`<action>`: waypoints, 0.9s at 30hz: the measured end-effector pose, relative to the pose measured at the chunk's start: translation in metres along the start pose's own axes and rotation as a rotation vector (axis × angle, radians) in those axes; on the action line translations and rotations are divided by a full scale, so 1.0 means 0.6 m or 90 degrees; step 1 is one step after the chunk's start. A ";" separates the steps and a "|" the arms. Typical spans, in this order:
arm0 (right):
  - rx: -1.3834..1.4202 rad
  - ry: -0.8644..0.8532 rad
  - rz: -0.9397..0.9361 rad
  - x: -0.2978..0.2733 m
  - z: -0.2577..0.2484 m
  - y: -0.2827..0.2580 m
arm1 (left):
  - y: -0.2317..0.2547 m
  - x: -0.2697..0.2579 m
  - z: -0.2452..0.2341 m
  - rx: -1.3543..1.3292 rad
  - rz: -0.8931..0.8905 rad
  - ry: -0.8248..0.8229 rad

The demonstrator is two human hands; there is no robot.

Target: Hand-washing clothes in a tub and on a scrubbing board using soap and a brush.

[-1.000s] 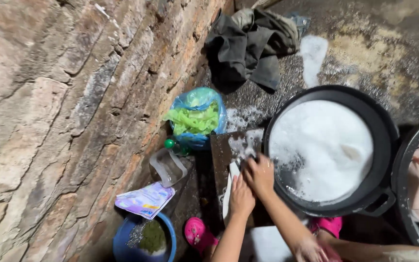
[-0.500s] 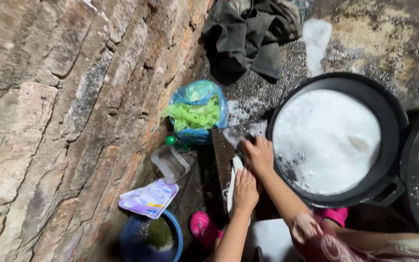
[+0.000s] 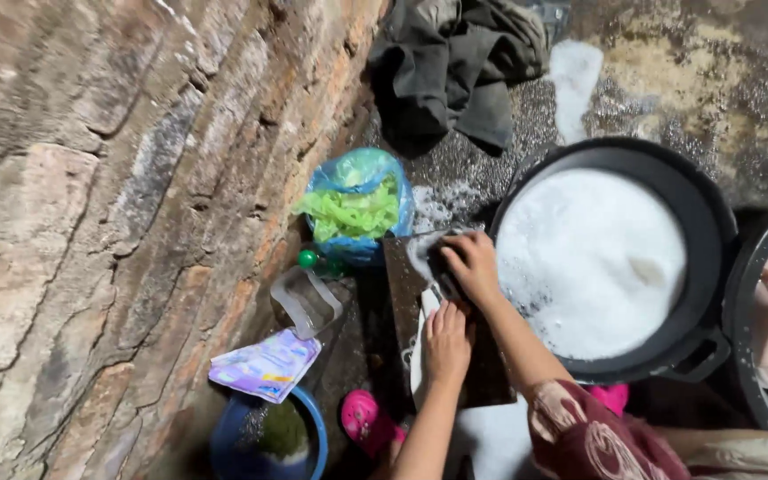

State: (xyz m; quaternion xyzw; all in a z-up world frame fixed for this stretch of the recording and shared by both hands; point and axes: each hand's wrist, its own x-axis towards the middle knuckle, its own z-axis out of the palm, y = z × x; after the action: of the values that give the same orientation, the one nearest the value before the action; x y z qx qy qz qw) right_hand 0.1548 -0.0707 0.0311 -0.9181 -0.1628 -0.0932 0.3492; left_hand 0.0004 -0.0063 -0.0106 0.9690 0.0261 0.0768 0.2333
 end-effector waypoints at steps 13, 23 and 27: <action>0.165 0.041 0.489 -0.203 0.015 0.283 | -0.013 0.023 0.003 -0.590 -0.448 0.242; -0.047 -0.091 -0.104 -0.078 -0.038 -0.061 | -0.025 -0.012 -0.039 -0.043 -0.157 0.207; -0.139 -0.110 -0.010 -0.045 -0.012 -0.056 | -0.008 -0.014 -0.066 -0.106 -0.160 0.199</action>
State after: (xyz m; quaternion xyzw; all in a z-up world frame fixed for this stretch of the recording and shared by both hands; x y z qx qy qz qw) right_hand 0.1169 -0.0586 0.0493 -0.9540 -0.1881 -0.0335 0.2308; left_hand -0.0144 0.0149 0.0212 0.9118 0.1762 0.1986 0.3134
